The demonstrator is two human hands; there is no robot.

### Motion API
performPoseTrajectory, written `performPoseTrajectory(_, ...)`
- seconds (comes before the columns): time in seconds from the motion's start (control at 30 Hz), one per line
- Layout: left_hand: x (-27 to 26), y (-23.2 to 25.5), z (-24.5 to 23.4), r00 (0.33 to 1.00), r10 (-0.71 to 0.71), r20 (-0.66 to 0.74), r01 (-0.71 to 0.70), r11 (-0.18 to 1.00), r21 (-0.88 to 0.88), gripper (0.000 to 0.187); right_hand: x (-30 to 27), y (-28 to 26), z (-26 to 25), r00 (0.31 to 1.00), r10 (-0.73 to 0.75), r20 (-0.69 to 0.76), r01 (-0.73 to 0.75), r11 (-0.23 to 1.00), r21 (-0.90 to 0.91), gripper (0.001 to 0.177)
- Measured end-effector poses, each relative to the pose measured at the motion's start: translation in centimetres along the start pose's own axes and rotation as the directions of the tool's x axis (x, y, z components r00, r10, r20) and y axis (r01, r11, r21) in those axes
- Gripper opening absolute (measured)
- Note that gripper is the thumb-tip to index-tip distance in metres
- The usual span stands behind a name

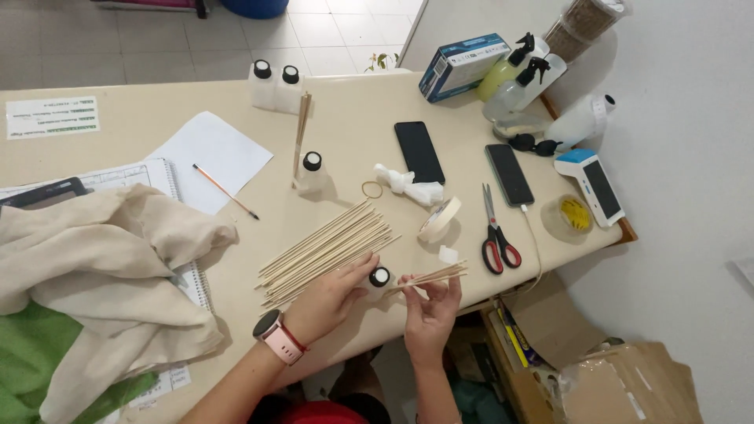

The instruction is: Assembling small product units by placing wooden sticks into bottles and securing them with tape.

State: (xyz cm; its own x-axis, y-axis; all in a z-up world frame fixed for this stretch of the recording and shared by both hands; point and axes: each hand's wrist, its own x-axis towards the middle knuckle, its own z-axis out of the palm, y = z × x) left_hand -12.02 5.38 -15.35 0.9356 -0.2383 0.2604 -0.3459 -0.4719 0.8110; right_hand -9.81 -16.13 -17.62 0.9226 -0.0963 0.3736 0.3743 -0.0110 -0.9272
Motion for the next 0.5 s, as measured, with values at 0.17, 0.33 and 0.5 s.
performPoseTrajectory(0.17, -0.2, 0.6, 1.2, 0.999, -0.028, -0.026, 0.029, 0.998, 0.063, 0.079, -0.7, 0.9, 0.9, 0.993, -0.119, 0.009, 0.119, 0.993, -0.015, 0.082)
performPoseTrajectory(0.33, 0.2, 1.4, 2.5, 0.983, -0.103, -0.154, 0.117, 0.989, 0.089, 0.111, -1.3, 1.5, 1.0, 0.992, -0.122, 0.028, 0.124, 0.989, -0.079, 0.081)
performPoseTrajectory(0.5, 0.4, 0.0, 4.3, 0.961, -0.091, -0.261, 0.118, 0.989, 0.089, 0.095, -1.2, 0.5, 1.8, 0.993, -0.112, 0.024, 0.113, 0.993, -0.037, 0.081)
